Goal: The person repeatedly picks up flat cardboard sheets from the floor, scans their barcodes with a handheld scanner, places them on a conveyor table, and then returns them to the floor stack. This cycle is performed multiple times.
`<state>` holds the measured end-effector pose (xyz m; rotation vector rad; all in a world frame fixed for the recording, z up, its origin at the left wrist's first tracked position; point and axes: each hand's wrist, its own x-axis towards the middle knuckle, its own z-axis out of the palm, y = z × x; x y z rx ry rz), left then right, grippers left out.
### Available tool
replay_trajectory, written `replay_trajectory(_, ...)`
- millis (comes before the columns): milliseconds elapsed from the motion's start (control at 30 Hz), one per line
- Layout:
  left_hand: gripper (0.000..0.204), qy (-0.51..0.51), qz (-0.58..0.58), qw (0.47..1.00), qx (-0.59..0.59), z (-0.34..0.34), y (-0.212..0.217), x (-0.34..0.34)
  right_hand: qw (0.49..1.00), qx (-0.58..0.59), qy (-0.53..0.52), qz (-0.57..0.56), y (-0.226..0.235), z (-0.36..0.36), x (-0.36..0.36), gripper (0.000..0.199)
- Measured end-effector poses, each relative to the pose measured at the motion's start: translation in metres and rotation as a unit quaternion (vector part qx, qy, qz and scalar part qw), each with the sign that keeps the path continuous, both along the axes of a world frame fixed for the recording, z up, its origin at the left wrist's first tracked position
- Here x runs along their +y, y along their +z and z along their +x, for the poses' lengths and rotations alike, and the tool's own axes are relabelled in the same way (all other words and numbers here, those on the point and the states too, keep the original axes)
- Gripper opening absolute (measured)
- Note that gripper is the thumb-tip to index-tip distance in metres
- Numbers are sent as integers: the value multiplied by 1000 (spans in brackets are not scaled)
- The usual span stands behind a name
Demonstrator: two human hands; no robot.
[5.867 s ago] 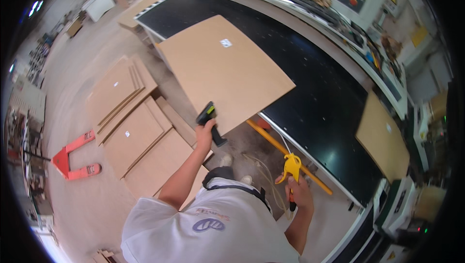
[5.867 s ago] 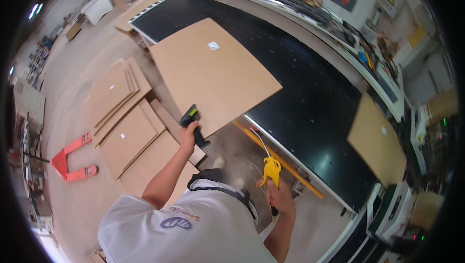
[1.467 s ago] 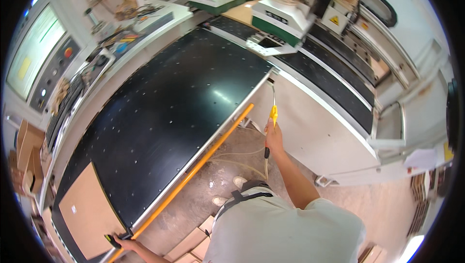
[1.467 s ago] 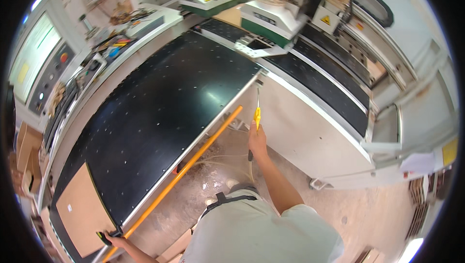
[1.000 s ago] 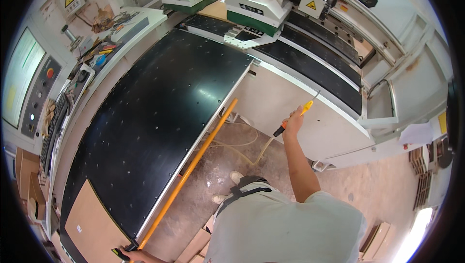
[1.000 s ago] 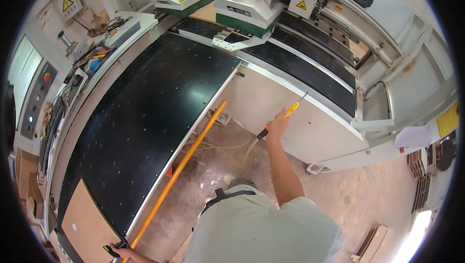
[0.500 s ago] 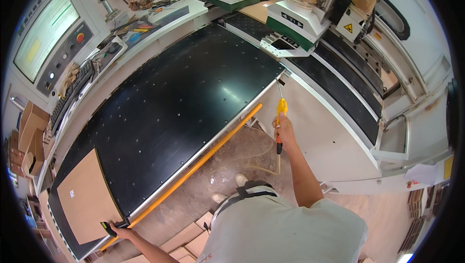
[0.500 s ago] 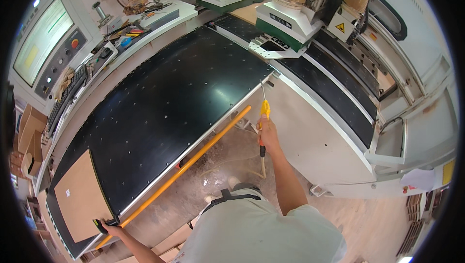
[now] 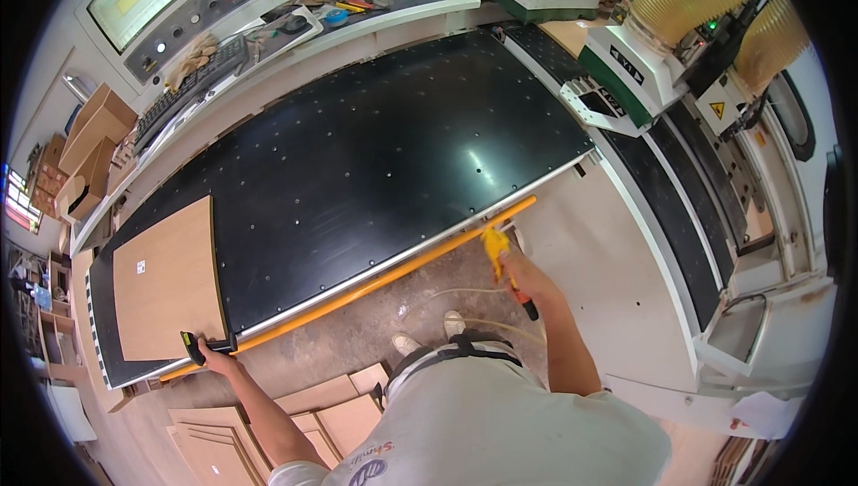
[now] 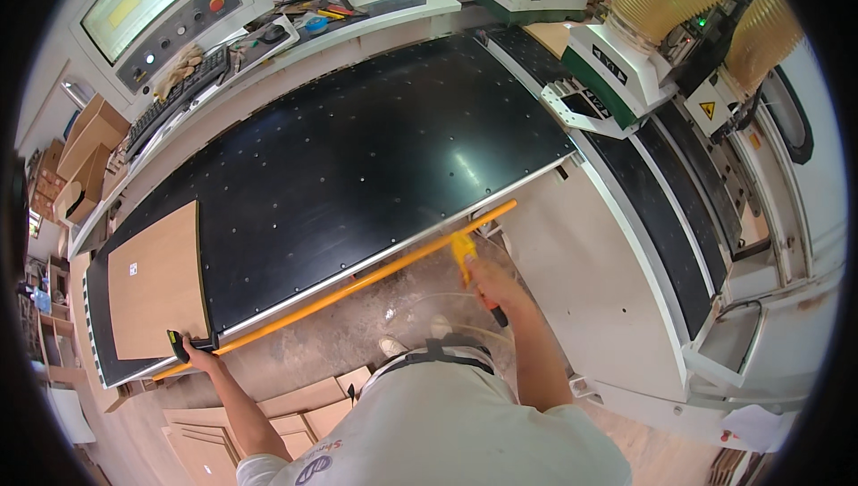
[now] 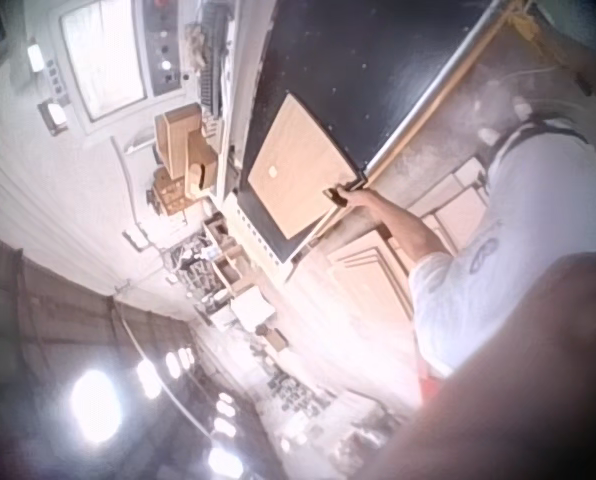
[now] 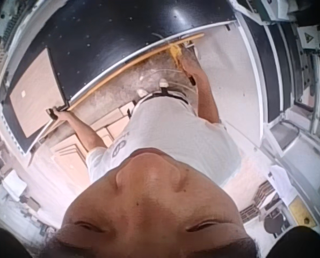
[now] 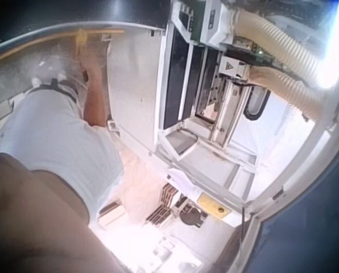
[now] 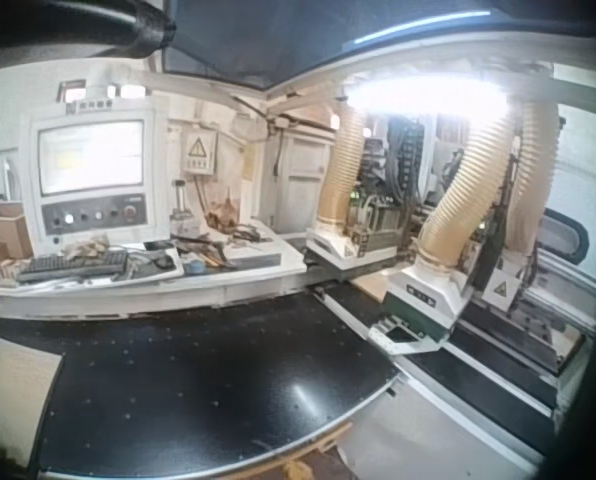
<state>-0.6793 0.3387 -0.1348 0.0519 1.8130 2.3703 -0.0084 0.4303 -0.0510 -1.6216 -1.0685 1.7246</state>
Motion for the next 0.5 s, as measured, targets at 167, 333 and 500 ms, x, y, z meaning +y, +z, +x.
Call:
replay_trajectory(167, 32, 11, 7, 1000, -10, -2, 0, 0, 969, 51, 242, 15, -13, -32, -8, 46)
replay_trajectory(333, 31, 1, -18, 1000, -23, 2, 2, 2, 887, 27, 460, 34, 57, -59, -6, 44)
replay_trajectory(500, 30, -9, -25, 1000, -2, 2, -1, 1, 939, 28, 344, 5, 52, -55, -7, 41)
